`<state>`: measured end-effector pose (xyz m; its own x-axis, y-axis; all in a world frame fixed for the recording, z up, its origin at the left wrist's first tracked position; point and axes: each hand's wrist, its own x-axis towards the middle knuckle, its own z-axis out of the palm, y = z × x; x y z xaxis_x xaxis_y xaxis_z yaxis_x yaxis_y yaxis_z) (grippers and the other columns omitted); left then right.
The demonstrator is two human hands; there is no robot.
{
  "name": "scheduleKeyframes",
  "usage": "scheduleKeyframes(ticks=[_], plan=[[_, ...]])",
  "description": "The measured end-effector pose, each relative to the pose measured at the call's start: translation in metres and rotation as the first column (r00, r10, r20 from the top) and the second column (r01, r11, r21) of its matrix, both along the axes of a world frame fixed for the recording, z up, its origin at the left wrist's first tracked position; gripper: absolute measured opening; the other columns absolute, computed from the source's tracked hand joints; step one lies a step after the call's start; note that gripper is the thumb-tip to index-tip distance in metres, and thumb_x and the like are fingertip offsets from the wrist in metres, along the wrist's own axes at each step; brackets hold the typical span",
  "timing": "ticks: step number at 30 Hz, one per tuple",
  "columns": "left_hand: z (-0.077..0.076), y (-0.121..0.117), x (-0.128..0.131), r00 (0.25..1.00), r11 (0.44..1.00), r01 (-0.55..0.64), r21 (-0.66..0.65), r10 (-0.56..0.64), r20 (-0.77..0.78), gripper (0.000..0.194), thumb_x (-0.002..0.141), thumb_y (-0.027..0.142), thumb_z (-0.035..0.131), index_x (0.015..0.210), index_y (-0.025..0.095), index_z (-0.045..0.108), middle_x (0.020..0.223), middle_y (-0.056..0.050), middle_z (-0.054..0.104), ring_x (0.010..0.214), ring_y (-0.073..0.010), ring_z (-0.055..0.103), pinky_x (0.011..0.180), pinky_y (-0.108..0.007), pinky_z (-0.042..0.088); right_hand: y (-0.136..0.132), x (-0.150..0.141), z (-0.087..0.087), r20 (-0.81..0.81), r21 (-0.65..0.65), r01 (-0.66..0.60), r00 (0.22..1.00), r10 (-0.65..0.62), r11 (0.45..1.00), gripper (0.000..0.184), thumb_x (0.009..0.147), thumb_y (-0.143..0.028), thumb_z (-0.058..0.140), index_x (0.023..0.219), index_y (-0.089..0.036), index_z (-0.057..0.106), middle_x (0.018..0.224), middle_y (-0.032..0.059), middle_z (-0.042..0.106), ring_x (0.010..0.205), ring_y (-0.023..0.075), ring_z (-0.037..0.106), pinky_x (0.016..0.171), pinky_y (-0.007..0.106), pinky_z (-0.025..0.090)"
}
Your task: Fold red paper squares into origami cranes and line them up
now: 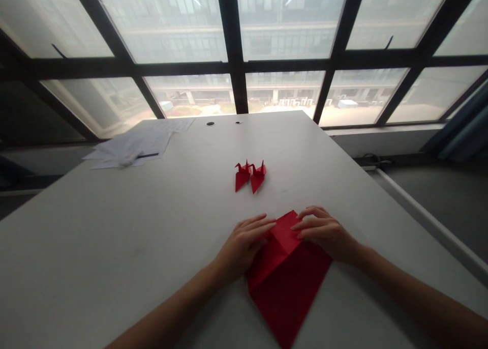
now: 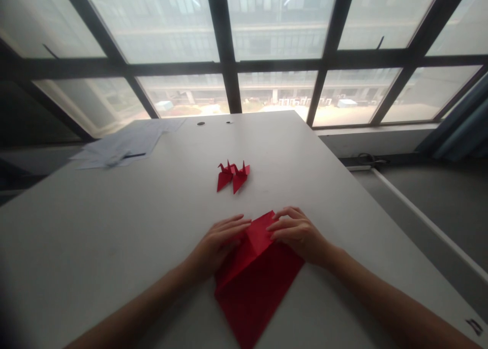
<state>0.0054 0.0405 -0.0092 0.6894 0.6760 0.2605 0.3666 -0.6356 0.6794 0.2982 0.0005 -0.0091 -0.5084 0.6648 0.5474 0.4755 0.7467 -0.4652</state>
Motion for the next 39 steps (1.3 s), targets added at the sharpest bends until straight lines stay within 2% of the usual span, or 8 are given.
scheduleKeyframes(ticks=[5, 13, 15, 18, 20, 23, 32, 39], plan=[[-0.002, 0.000, 0.000, 0.993, 0.996, 0.083, 0.032, -0.080, -0.089, 0.039, 0.095, 0.019, 0.059, 0.131, 0.034, 0.062, 0.127, -0.001, 0.069, 0.131, -0.0240, 0.054, 0.116, -0.047, 0.031, -0.002, -0.003, 0.001, 0.059, -0.026, -0.052, 0.997, 0.054, 0.998, 0.017, 0.098, -0.024, 0.058, 0.097, -0.028, 0.074, 0.103, 0.0021, 0.078, 0.111, 0.0219, 0.060, 0.103, 0.046, 0.042], [0.001, -0.003, 0.002, 0.999, 0.995, 0.046, 0.089, -0.045, -0.014, 0.014, 0.094, 0.028, 0.064, 0.096, 0.030, 0.078, 0.090, -0.002, 0.075, 0.087, -0.0177, 0.065, 0.097, -0.036, 0.043, -0.003, -0.007, 0.000, 0.068, -0.011, -0.063, 0.996, 0.064, 0.998, 0.020, 0.099, -0.022, 0.055, 0.096, -0.027, 0.074, 0.105, 0.0026, 0.077, 0.110, 0.0210, 0.060, 0.105, 0.046, 0.039], [0.002, -0.004, 0.002, 0.997, 0.993, 0.071, 0.092, -0.069, -0.031, 0.017, 0.093, 0.031, 0.065, 0.106, 0.030, 0.076, 0.102, -0.003, 0.075, 0.098, -0.0192, 0.065, 0.101, -0.038, 0.041, -0.003, -0.008, 0.000, 0.057, -0.016, -0.076, 0.995, 0.076, 0.997, 0.019, 0.099, -0.021, 0.055, 0.095, -0.026, 0.073, 0.105, 0.0032, 0.077, 0.110, 0.0210, 0.060, 0.104, 0.046, 0.040], [0.006, -0.002, 0.000, 0.982, 0.985, 0.167, 0.037, -0.163, -0.098, 0.051, 0.088, 0.039, 0.072, 0.136, 0.032, 0.058, 0.134, -0.005, 0.065, 0.131, -0.0245, 0.053, 0.116, -0.044, 0.029, -0.003, -0.008, 0.000, 0.036, -0.019, -0.088, 0.995, 0.089, 0.996, 0.019, 0.099, -0.021, 0.055, 0.097, -0.024, 0.073, 0.106, 0.0044, 0.077, 0.110, 0.0212, 0.058, 0.101, 0.044, 0.042], [0.009, -0.001, -0.002, 0.957, 0.971, 0.238, -0.007, -0.236, -0.166, 0.061, 0.087, 0.043, 0.072, 0.143, 0.034, 0.050, 0.143, -0.004, 0.058, 0.141, -0.0253, 0.043, 0.121, -0.048, 0.018, -0.003, -0.007, 0.000, 0.041, -0.022, -0.085, 0.995, 0.086, 0.996, 0.019, 0.099, -0.020, 0.055, 0.099, -0.025, 0.073, 0.107, 0.0046, 0.076, 0.111, 0.0213, 0.058, 0.100, 0.043, 0.042], [0.012, 0.000, -0.003, 0.937, 0.963, 0.266, -0.029, -0.266, -0.227, 0.061, 0.088, 0.043, 0.070, 0.144, 0.035, 0.048, 0.145, -0.003, 0.055, 0.143, -0.0244, 0.040, 0.123, -0.048, 0.012, -0.002, -0.003, -0.002, 0.085, -0.042, -0.079, 0.993, 0.083, 0.996, 0.019, 0.098, -0.020, 0.056, 0.100, -0.025, 0.073, 0.109, 0.0039, 0.076, 0.112, 0.0213, 0.057, 0.100, 0.043, 0.041], [0.009, 0.003, -0.003, 0.953, 0.974, 0.226, -0.006, -0.223, -0.206, 0.060, 0.084, 0.041, 0.074, 0.140, 0.035, 0.053, 0.139, -0.004, 0.061, 0.138, -0.0243, 0.047, 0.121, -0.048, 0.021, 0.002, 0.005, -0.003, 0.137, -0.104, -0.121, 0.981, 0.135, 0.987, 0.020, 0.099, -0.021, 0.056, 0.103, -0.026, 0.075, 0.111, 0.0042, 0.076, 0.114, 0.0205, 0.059, 0.097, 0.040, 0.045], [0.004, 0.004, 0.000, 0.966, 0.979, 0.203, 0.005, -0.199, -0.163, 0.033, 0.087, 0.038, 0.072, 0.119, 0.032, 0.071, 0.131, -0.003, 0.067, 0.131, -0.0229, 0.055, 0.119, -0.045, 0.027, 0.003, 0.007, -0.007, 0.079, -0.114, -0.119, 0.989, 0.128, 0.986, 0.021, 0.098, -0.020, 0.057, 0.105, -0.026, 0.075, 0.111, 0.0037, 0.076, 0.111, 0.0198, 0.060, 0.095, 0.038, 0.047]])
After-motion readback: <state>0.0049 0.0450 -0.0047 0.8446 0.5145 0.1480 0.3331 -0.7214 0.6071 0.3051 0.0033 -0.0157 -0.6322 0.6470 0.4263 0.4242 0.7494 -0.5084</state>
